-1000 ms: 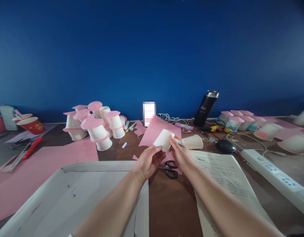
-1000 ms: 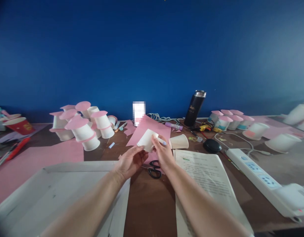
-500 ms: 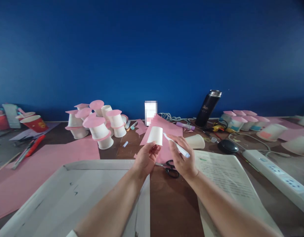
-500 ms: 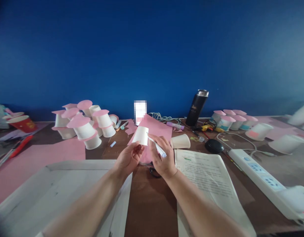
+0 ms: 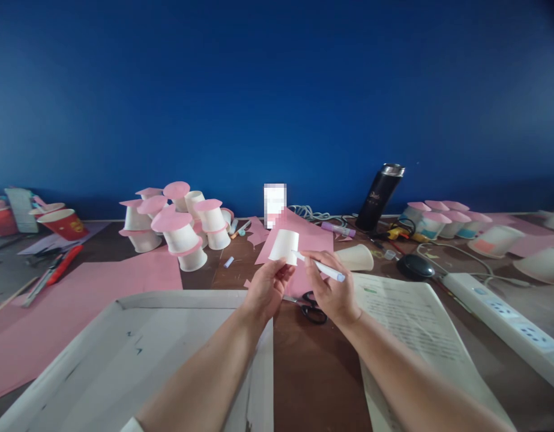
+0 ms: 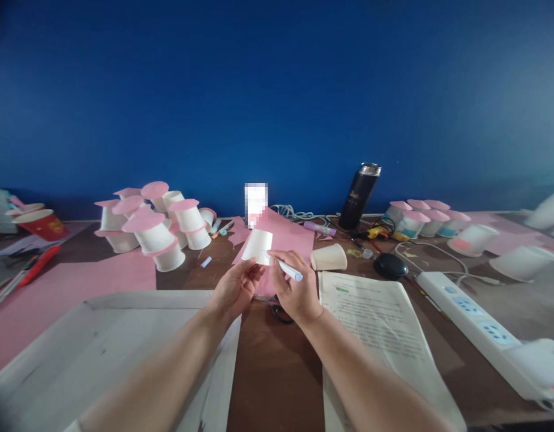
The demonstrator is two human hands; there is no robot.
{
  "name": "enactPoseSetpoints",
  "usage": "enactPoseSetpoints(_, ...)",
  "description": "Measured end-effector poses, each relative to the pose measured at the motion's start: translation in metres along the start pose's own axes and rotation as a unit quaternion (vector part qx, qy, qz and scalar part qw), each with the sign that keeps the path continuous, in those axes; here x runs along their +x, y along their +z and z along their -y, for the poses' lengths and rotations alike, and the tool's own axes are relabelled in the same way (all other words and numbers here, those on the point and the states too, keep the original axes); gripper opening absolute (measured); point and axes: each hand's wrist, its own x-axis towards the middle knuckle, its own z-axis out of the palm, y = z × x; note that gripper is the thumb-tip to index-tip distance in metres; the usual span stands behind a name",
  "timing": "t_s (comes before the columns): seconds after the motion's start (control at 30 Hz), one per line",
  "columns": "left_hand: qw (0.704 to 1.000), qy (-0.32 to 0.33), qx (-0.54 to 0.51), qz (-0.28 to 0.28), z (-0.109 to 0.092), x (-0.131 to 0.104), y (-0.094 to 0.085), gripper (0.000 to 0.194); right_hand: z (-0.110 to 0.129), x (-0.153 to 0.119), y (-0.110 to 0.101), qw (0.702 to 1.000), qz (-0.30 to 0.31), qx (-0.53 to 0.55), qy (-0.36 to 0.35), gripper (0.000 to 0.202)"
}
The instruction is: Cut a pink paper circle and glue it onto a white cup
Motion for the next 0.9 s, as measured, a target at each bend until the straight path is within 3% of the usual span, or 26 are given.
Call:
enactPoseSetpoints(0.5, 0.999, 0.011, 0.027, 0.031, 0.0013, 0.0007, 0.0004, 0.003, -0.0005, -0.0005, 0.0007, 1.000, 0.006, -0.002, 0.000, 0.017)
enactPoseSetpoints(0.9, 0.998, 0.021, 0.036, 0.046, 0.0027, 0.0013, -0.0027, 0.011, 0.0008, 0.0004, 0.0003, 1.000, 0.011, -0.008, 0.001, 0.016)
